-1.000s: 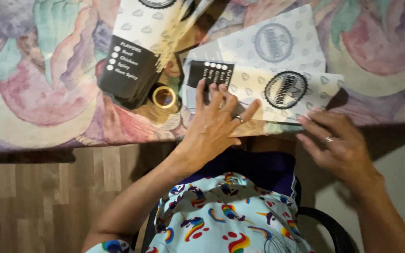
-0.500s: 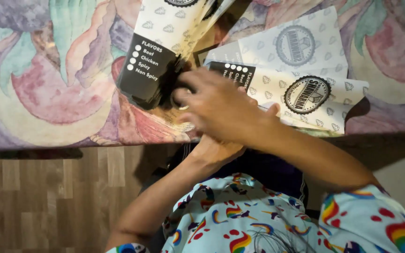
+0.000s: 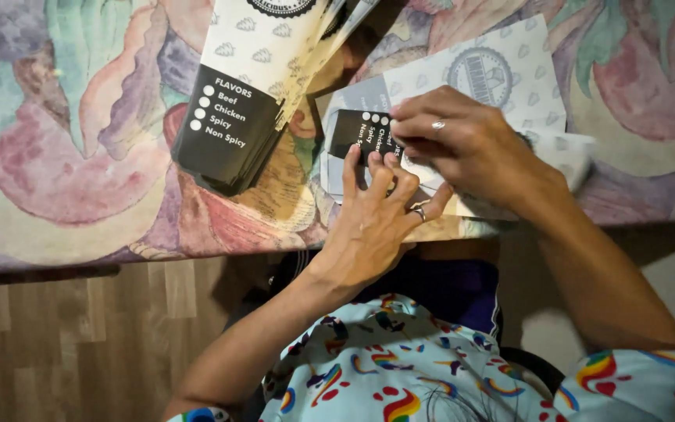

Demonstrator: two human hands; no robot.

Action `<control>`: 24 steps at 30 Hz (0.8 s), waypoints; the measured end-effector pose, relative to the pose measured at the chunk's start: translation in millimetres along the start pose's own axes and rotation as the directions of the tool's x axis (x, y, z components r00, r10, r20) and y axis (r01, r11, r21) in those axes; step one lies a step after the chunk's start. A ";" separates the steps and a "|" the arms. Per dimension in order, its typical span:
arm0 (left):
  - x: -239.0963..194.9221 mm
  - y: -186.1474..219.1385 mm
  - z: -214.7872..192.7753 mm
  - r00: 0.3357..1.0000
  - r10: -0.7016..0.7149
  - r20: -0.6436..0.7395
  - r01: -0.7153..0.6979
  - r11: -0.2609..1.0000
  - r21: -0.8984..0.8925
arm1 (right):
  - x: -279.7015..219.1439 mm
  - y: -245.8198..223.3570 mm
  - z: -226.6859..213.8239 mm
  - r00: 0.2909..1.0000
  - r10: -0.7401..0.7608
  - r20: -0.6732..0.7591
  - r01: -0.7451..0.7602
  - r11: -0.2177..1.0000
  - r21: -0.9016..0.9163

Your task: Folding and stacking paper shawarma wrappers for food packaging.

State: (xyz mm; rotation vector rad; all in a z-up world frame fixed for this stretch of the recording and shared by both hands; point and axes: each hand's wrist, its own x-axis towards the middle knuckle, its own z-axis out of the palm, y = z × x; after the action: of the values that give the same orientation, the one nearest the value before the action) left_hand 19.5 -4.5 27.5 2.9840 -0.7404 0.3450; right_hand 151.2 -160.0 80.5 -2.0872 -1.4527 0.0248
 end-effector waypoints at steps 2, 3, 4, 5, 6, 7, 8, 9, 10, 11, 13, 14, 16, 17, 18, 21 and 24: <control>-1.3 1.8 -0.1 1.000 0.003 -0.001 -0.003 1.000 -0.017 | -2.4 5.8 3.2 0.999 -0.039 -0.036 0.041 0.998 0.037; 0.9 -0.7 -0.3 1.000 0.001 -0.018 -0.001 1.000 -0.019 | 0.3 10.7 2.9 0.992 -0.095 -0.077 0.099 0.993 0.058; 2.0 -1.9 2.6 1.000 0.003 -0.021 -0.003 1.000 -0.015 | 2.9 14.0 6.0 0.992 -0.097 -0.081 0.101 0.993 0.055; 2.0 -0.6 5.5 1.000 0.009 0.004 -0.009 1.000 0.017 | 3.8 16.4 9.5 0.991 -0.104 -0.088 0.106 0.994 0.029; 1.8 1.1 8.6 0.999 0.014 0.029 -0.016 0.999 0.049 | 4.3 18.6 13.1 0.989 -0.111 -0.094 0.111 0.994 0.003; 1.2 1.4 8.9 0.999 0.017 0.029 -0.018 0.999 0.046 | 12.3 17.5 18.3 0.990 -0.107 -0.094 0.108 0.994 0.002; 0.7 2.1 9.0 0.999 0.014 0.029 -0.015 1.000 0.028 | 20.0 16.2 23.2 0.996 -0.068 -0.055 0.069 0.997 0.021; 0.2 1.7 8.6 0.999 0.009 0.030 -0.010 1.000 0.014 | 29.1 15.2 28.3 0.999 -0.033 -0.018 0.034 0.999 0.041; 1.9 0.0 5.7 0.999 0.010 0.031 -0.011 1.000 0.016 | 41.3 14.6 35.7 0.999 -0.034 -0.020 0.034 0.999 0.041; 2.4 -0.7 2.9 1.000 -0.001 0.023 0.003 0.996 -0.092 | 52.5 13.3 43.7 0.997 -0.063 -0.040 0.065 0.997 0.049; 1.9 -0.9 0.7 1.000 -0.009 0.014 0.011 0.980 -0.200 | 64.2 12.1 52.5 0.994 -0.090 -0.062 0.093 0.994 0.054; 1.3 -0.5 1.4 1.000 -0.022 0.006 0.022 0.986 -0.165 | 64.9 12.6 53.0 0.983 -0.166 -0.079 0.171 0.983 0.067; 2.3 -0.1 4.9 1.000 -0.013 -0.018 0.011 0.990 -0.138 | 52.6 17.6 41.0 0.969 -0.227 -0.098 0.233 0.971 0.056; 0.7 1.2 7.3 1.000 -0.008 -0.017 0.007 0.997 -0.074 | 39.1 20.0 31.7 0.985 -0.167 -0.043 0.170 0.982 0.088; -1.0 2.4 10.4 1.000 -0.004 -0.017 0.003 1.000 -0.009 | 25.3 22.3 23.0 0.994 -0.106 0.012 0.104 0.988 0.117; -0.2 -0.9 2.9 0.999 0.028 -0.038 -0.026 0.998 0.056 | -33.4 24.0 -14.6 0.995 0.087 -0.044 -0.085 0.995 0.052; 1.9 -1.1 -8.5 1.000 0.022 0.018 -0.023 0.999 0.042 | -90.0 46.8 -43.0 0.992 0.050 -0.114 -0.057 0.997 -0.053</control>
State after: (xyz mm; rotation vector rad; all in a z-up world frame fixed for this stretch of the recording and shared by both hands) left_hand 20.0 -3.6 36.2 3.0237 -0.7789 0.3398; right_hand 169.1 -267.7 66.3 -2.1364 -1.3445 -0.1131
